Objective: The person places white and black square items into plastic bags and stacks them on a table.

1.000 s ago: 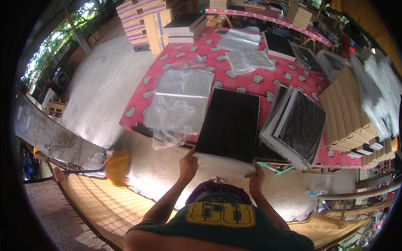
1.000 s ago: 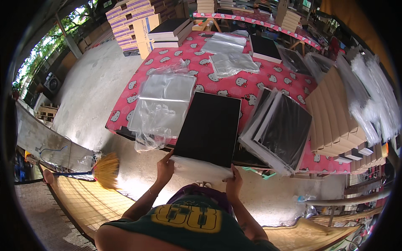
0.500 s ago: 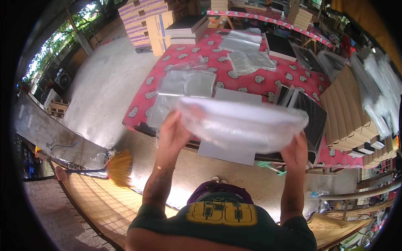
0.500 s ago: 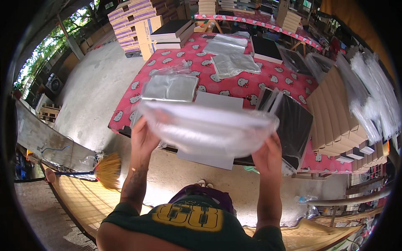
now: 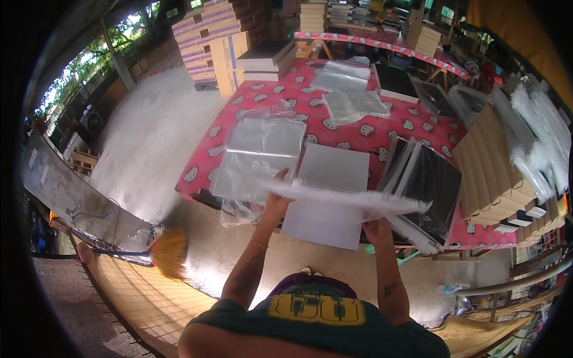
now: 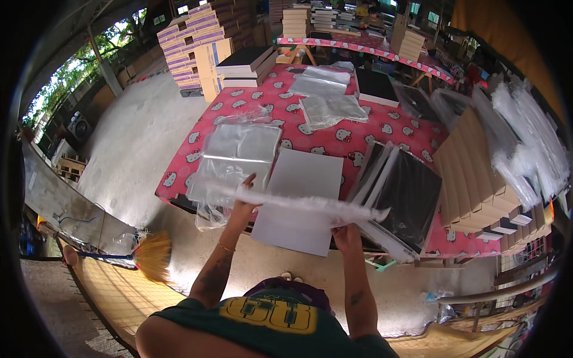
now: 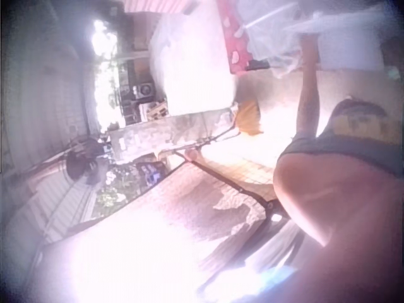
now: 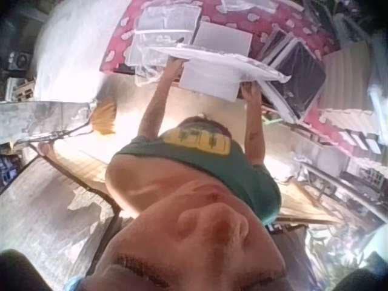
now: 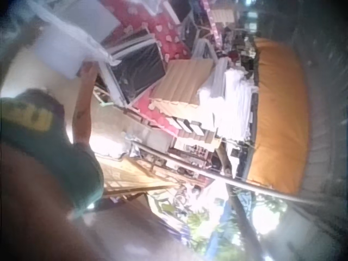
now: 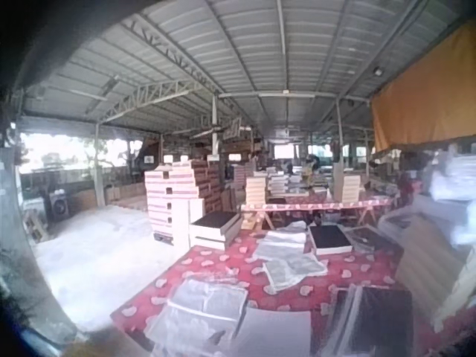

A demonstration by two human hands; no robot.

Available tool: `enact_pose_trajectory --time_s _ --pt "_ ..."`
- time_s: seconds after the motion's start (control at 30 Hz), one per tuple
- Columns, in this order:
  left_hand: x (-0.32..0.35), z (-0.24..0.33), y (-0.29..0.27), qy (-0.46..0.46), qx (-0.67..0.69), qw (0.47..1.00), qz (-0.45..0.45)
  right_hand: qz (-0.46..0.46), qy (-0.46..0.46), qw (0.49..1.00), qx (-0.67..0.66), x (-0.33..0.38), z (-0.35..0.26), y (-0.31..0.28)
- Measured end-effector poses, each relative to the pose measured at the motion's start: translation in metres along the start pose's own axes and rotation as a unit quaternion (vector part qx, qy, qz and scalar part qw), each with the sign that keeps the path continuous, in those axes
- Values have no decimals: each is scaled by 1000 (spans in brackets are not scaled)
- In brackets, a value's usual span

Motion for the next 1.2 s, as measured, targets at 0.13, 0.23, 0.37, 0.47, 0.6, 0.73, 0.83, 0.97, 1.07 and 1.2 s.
enact_pose_trajectory --time_s 0.13,0.23,0.37,0.47,0.6,0.73,0.83,0.97,1.07,1.2 --pt "-25 66 44 119 -171 946 -249 66 191 975 -95 -29 13 -45" --pt "-14 83 9 79 -123 988 -56 -59 108 936 -329 13 -47 61" --pt "-33 160 69 43 229 972 -15 -107 43 920 -375 7 -57 11" --pt "-40 173 72 47 251 967 -16 -53 7 938 -342 39 -95 80" --pt "-38 137 118 22 126 988 -88 37 -107 941 -320 41 -151 128" --pt "-7 59 154 -10 -57 993 -101 122 -140 923 -336 -6 -131 45" --pt "29 6 157 -132 46 981 -133 173 -140 899 -377 -6 -130 37" --pt "19 27 147 -80 126 989 -21 159 -178 899 -367 -2 -133 23" --pt "13 48 165 -96 87 981 -143 169 -207 903 -336 -2 -122 16" --pt "24 17 152 -126 52 982 -132 177 -149 904 -358 11 -133 35"
Point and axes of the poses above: each hand's wrist, its own x-axis away from the middle knuckle, its own y-axis out of the palm, z = x × y, the point moved 7 cm from there along -x, towards the middle knuckle, and after that the axes turned 5 degrees about z, right-handed, at the moved point
